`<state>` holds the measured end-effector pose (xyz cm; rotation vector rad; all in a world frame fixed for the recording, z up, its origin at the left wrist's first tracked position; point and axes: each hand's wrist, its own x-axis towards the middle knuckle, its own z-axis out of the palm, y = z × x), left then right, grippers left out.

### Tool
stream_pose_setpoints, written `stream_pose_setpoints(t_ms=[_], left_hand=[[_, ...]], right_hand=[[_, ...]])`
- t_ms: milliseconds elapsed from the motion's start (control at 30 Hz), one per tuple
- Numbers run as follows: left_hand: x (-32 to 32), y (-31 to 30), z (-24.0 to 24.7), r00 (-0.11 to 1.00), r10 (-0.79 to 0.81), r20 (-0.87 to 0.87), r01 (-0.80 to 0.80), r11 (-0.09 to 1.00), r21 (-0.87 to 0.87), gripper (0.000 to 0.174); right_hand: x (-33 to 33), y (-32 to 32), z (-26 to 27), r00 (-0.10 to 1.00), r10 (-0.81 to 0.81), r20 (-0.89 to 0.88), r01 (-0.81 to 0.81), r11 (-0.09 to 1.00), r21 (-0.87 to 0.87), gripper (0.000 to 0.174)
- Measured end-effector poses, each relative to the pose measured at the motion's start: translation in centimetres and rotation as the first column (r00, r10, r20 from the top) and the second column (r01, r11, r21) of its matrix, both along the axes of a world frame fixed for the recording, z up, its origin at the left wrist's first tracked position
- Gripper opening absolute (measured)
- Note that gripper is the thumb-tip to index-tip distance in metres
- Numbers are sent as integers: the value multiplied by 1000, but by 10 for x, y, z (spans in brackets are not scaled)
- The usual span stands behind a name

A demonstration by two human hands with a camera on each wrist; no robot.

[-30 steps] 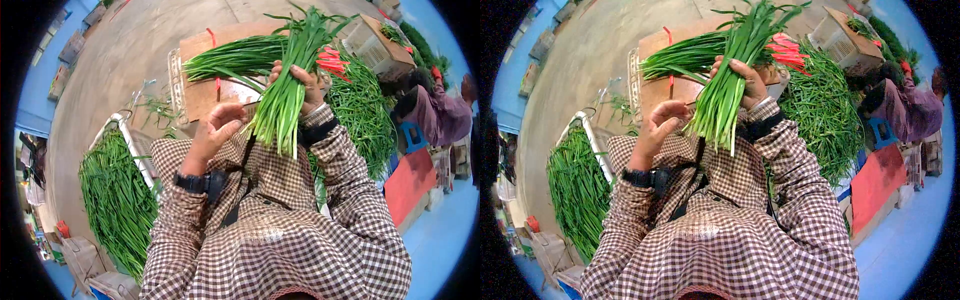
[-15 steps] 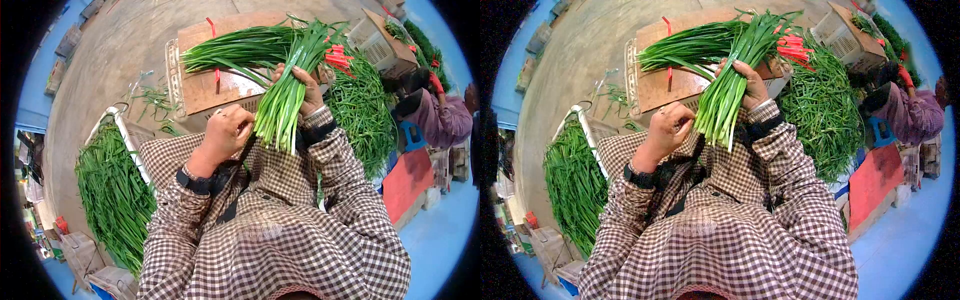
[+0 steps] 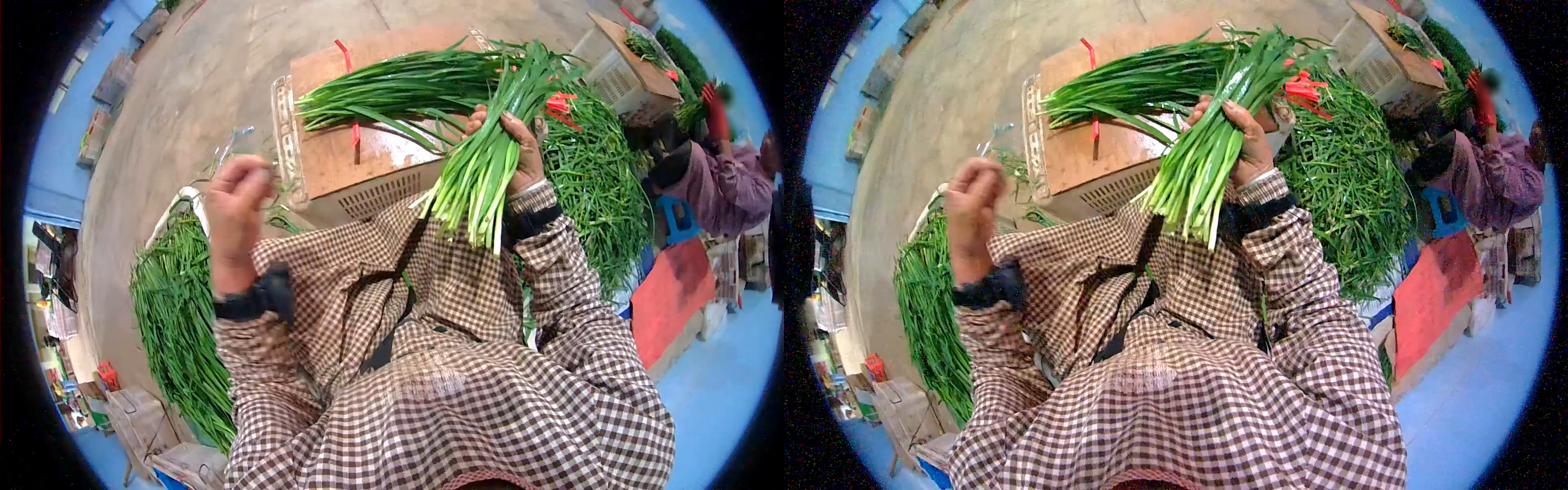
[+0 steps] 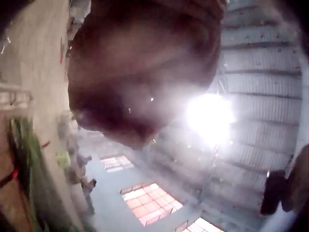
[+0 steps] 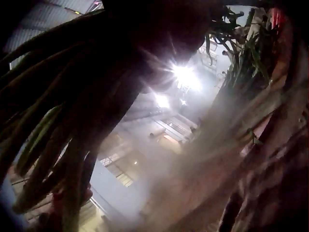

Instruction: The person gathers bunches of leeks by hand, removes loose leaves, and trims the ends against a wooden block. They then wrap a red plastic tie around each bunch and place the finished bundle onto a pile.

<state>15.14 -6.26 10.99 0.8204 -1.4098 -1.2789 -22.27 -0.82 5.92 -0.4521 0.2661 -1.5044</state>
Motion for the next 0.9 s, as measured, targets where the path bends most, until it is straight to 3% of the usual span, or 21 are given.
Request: stream_pose_setpoints(t_ms=[67, 100, 133, 167, 200, 233, 267, 300, 367, 400, 433, 467, 500, 533, 600, 667, 733, 800, 833, 867, 900], left_hand=[[51, -44, 14, 973, -84, -216, 80, 996, -25, 13], [71, -63, 24, 911, -79, -404, 98, 995, 27, 17], [85, -77, 26, 909, -94, -405, 109, 994, 13, 17], [95, -88, 25, 992, 124, 33, -120, 988, -99, 20], [99, -99, 17, 831, 377, 410, -269, 916, -296, 23], [94, -116, 14, 485, 625, 612, -312, 777, -547, 27], [87, -131, 15, 35, 795, 605, -225, 596, -771, 30], [86, -133, 9, -49, 855, 516, -171, 502, -848, 30], [57, -124, 1, 161, 791, 591, -148, 611, -778, 35], [21, -106, -1, 649, 479, 591, -225, 863, -453, 39], [-24, -73, 4, 877, 155, 455, -48, 970, -238, 35], [-59, -50, -4, 928, -125, 351, 122, 992, 31, 31], [-83, -40, -31, 884, -349, 311, 338, 937, 90, 32], [-105, -24, -49, 798, -570, 197, 487, 802, 346, 41], [-132, -2, -91, 782, -623, -31, 565, 687, 456, 56], [-132, 23, -114, 562, -585, -585, 824, 461, 330, 63], [-136, 41, -105, 566, -521, -639, 808, 504, 304, 73], [-136, 45, -114, 539, -499, -679, 831, 446, 332, 75], [-135, 49, -111, 586, -468, -662, 801, 460, 384, 70], [-128, 42, -118, 639, -435, -634, 769, 379, 515, 60], [-136, 48, -116, 660, -344, -668, 744, 416, 522, 55]], right_hand=[[3, 2, 6, 998, -43, 41, 40, 997, 70, 34], [2, 3, 9, 1000, 12, -12, -12, 1000, 26, 34], [4, 1, 8, 999, -38, 19, 36, 998, 57, 34], [9, 5, 14, 985, -101, -137, 104, 994, 19, 34], [10, 9, 21, 939, -173, -297, 173, 985, -24, 34], [2, 1, 13, 992, -29, -120, 30, 999, 10, 36], [3, -1, 11, 993, -75, -88, 79, 996, 39, 38], [4, -1, 10, 994, -68, -89, 71, 997, 27, 39], [7, -8, 3, 994, -11, -112, 12, 1000, 3, 41], [11, -12, 1, 991, 21, -130, -24, 1000, -19, 41], [18, -12, 6, 991, 16, -130, -14, 1000, 18, 41], [25, -14, 6, 994, 55, -91, -52, 998, 43, 40], [33, -17, 8, 992, 74, -99, -69, 996, 47, 39], [38, -19, 10, 991, 88, -105, -83, 995, 47, 39], [43, -25, 11, 967, 109, -231, -101, 994, 47, 44], [50, -29, 16, 941, 94, -324, -105, 994, -19, 44], [56, -29, 22, 931, 91, -355, -112, 993, -41, 43], [60, -28, 27, 919, 124, -374, -151, 988, -44, 37], [58, -38, 18, 887, 156, -435, -144, 988, 60, 41], [54, -40, 14, 831, 238, -504, -131, 962, 238, 46], [52, -46, 1, 818, 241, -522, -125, 961, 247, 48]])
